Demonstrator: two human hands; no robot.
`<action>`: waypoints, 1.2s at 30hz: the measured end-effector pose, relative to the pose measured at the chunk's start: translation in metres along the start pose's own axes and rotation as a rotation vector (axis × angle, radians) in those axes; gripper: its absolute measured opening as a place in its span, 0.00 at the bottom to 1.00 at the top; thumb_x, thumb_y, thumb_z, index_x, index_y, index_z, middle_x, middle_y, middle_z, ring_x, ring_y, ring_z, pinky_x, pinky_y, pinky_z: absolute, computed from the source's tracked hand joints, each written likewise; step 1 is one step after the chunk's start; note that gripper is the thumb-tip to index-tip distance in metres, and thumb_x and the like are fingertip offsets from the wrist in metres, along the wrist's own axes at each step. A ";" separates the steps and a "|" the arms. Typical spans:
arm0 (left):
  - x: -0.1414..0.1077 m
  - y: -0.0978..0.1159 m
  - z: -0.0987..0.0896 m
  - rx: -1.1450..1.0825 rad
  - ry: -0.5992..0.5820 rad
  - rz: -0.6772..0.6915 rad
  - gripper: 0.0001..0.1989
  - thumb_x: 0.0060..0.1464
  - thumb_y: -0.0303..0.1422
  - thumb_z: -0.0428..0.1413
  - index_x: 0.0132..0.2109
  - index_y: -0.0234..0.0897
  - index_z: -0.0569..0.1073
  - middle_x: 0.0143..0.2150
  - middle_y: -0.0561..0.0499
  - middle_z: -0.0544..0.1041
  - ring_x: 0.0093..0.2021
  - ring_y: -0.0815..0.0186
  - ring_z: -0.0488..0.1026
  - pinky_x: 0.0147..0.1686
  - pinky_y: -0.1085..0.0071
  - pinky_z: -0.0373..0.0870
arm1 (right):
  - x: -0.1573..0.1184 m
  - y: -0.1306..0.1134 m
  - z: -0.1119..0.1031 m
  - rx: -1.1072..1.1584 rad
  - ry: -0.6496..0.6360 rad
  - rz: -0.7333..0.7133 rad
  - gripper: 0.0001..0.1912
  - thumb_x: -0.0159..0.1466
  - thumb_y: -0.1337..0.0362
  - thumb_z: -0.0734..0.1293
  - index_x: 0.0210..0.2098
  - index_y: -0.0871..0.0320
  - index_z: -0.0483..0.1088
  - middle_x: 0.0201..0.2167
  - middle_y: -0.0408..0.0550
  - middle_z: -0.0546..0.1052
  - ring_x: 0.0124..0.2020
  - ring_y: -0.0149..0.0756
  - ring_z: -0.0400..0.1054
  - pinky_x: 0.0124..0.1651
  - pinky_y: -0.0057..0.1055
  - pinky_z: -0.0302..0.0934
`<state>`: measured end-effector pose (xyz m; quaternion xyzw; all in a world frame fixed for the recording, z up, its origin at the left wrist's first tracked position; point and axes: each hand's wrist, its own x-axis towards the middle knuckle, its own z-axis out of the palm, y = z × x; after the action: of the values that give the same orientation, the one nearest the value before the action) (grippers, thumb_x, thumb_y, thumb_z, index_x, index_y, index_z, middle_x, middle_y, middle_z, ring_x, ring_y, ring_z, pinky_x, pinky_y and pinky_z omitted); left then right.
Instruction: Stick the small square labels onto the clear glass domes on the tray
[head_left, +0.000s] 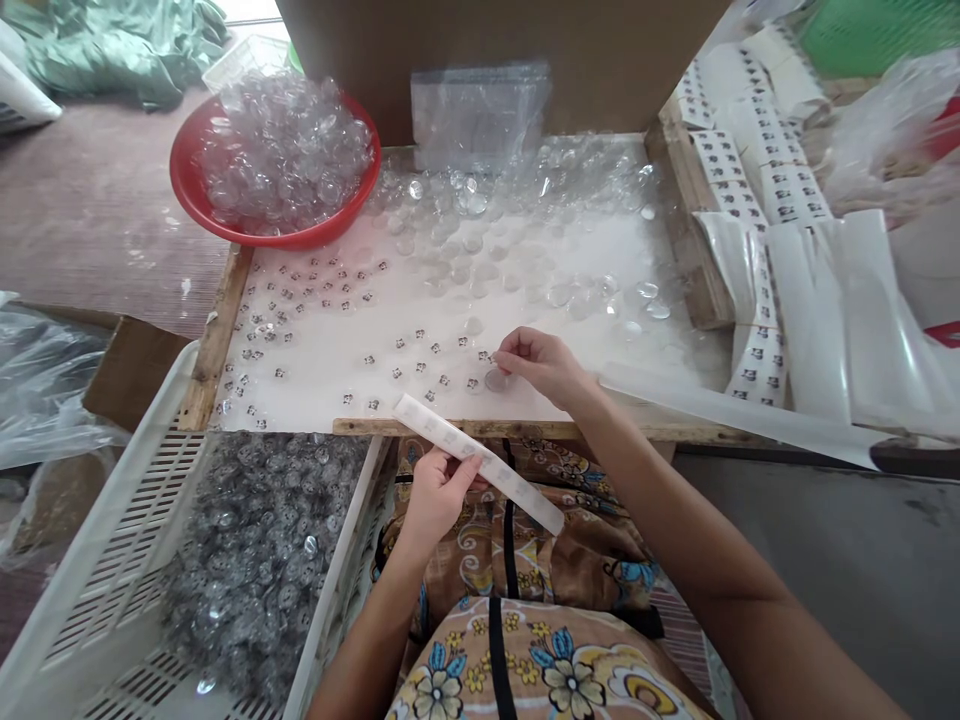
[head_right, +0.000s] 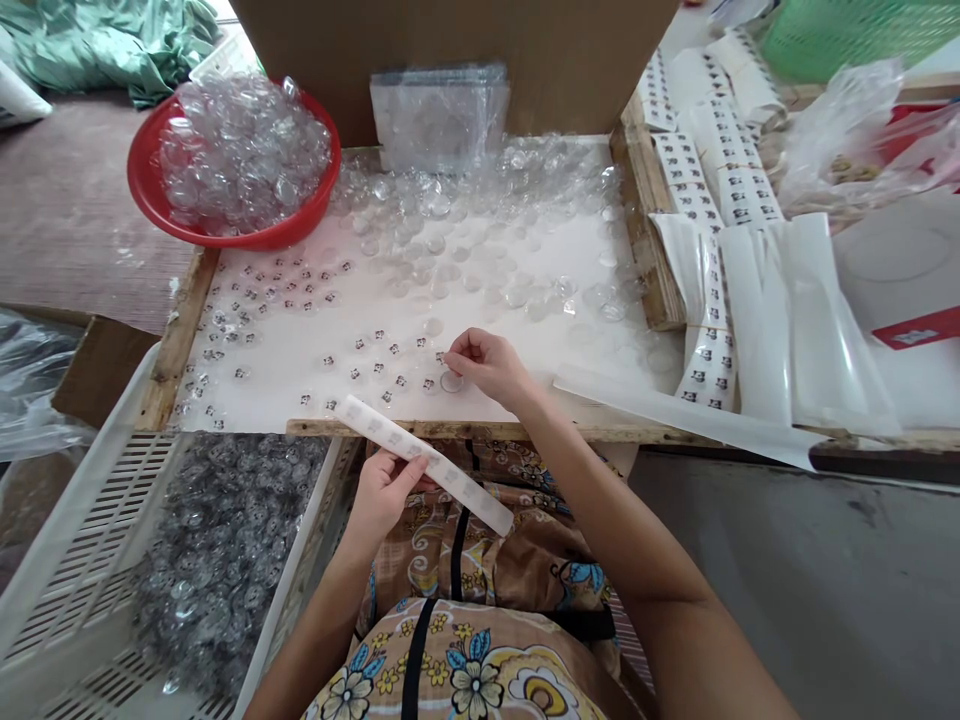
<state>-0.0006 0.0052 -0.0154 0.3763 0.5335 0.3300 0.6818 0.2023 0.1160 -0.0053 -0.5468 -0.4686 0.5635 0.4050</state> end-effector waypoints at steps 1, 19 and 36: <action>0.000 0.000 0.000 -0.001 0.001 0.001 0.18 0.51 0.45 0.63 0.38 0.33 0.76 0.33 0.45 0.82 0.31 0.58 0.80 0.32 0.63 0.81 | -0.001 -0.001 0.002 0.041 -0.027 0.019 0.21 0.51 0.47 0.76 0.28 0.56 0.69 0.24 0.42 0.71 0.27 0.30 0.65 0.33 0.32 0.63; 0.000 0.001 0.000 0.015 -0.009 0.016 0.17 0.53 0.45 0.62 0.39 0.34 0.77 0.34 0.45 0.82 0.33 0.56 0.81 0.34 0.62 0.81 | -0.017 -0.004 0.010 0.033 -0.166 0.058 0.20 0.53 0.47 0.75 0.28 0.56 0.69 0.23 0.42 0.72 0.27 0.31 0.66 0.32 0.31 0.62; -0.001 -0.002 -0.002 0.007 0.000 0.024 0.15 0.54 0.43 0.62 0.38 0.34 0.77 0.33 0.47 0.81 0.31 0.59 0.80 0.33 0.64 0.80 | -0.016 -0.006 0.011 0.068 -0.163 0.011 0.20 0.55 0.47 0.74 0.29 0.56 0.68 0.24 0.42 0.71 0.28 0.31 0.65 0.35 0.32 0.62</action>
<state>-0.0030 0.0041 -0.0168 0.3852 0.5299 0.3363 0.6765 0.1923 0.1005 0.0038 -0.4876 -0.4778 0.6237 0.3807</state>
